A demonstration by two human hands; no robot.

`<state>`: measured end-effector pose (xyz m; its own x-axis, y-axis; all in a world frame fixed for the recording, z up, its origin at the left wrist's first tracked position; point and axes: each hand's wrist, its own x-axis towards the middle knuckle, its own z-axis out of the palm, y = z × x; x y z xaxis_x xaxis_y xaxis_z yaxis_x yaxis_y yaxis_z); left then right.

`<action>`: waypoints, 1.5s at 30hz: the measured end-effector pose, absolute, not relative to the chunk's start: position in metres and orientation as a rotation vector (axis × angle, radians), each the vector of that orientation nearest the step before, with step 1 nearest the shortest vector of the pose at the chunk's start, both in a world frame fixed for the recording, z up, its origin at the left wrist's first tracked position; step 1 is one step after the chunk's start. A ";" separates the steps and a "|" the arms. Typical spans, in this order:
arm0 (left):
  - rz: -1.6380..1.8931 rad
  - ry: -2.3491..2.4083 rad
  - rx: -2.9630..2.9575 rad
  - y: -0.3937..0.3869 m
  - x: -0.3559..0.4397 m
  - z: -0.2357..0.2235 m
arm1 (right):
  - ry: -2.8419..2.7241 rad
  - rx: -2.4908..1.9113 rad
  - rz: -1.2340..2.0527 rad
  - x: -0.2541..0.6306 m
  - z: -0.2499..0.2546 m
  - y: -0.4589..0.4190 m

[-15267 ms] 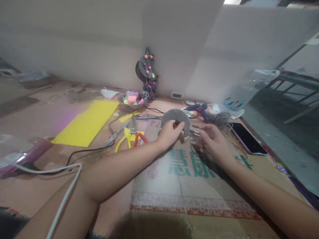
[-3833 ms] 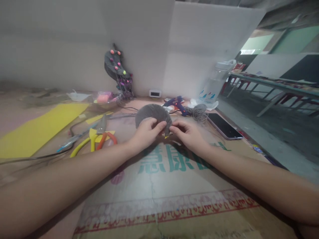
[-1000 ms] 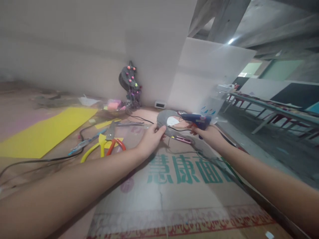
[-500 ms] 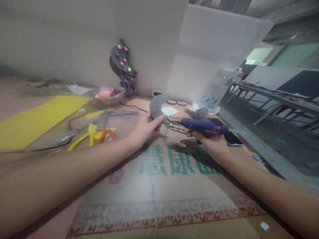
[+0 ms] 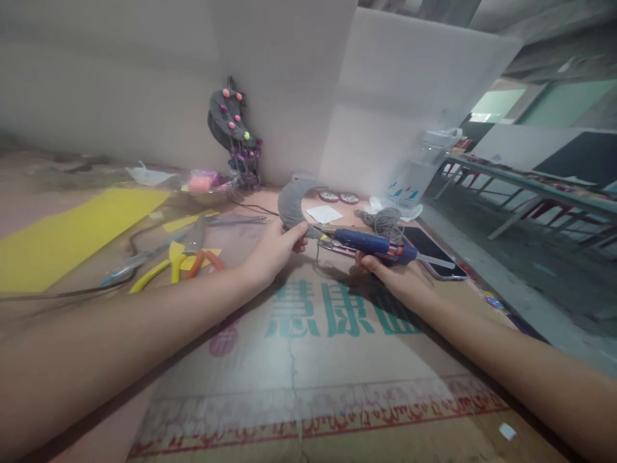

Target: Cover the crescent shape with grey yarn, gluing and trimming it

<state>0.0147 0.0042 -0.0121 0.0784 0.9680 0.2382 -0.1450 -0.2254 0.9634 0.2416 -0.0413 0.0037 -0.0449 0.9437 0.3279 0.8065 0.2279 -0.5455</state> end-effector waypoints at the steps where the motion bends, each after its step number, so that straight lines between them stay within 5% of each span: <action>1: 1.372 0.919 1.314 0.004 0.015 -0.012 | -1.892 -1.597 0.302 0.241 0.004 -0.042; 45: 1.381 0.880 1.242 0.002 0.015 -0.011 | -1.828 -1.644 0.270 0.235 0.004 -0.040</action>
<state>0.0155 0.0016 -0.0115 0.0692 0.9738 0.2164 -0.2148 -0.1973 0.9565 0.2346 -0.0404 0.0039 0.0036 0.9444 0.3289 0.8093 0.1905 -0.5557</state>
